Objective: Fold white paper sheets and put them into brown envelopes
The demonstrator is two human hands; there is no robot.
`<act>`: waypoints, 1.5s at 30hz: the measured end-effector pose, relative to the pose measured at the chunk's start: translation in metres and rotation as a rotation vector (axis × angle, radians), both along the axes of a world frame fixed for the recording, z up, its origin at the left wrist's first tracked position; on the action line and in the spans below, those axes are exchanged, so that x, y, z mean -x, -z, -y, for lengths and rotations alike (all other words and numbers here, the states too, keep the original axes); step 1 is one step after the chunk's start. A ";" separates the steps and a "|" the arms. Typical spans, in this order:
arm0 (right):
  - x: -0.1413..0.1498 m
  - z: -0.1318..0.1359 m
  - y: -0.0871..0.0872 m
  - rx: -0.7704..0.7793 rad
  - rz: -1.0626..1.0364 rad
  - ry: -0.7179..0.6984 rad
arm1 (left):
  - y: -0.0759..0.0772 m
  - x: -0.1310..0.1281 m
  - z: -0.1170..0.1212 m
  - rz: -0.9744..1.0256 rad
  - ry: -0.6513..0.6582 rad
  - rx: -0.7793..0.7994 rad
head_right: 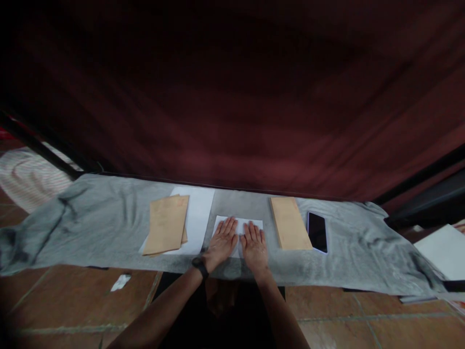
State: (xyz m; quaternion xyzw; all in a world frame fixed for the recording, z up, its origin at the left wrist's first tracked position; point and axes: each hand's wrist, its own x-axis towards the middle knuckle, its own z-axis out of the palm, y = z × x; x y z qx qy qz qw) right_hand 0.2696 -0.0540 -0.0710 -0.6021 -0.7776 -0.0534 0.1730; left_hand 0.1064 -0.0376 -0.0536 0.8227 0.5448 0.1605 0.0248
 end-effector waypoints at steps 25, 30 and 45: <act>-0.013 -0.069 -0.042 0.336 -0.035 0.010 | 0.008 0.017 0.008 0.091 -0.226 -0.102; -0.018 -0.084 -0.053 0.375 -0.027 -0.004 | 0.009 0.019 0.007 0.113 -0.223 -0.102; -0.038 -0.085 -0.100 0.356 -0.174 -0.080 | -0.009 0.028 0.015 0.321 -0.188 -0.127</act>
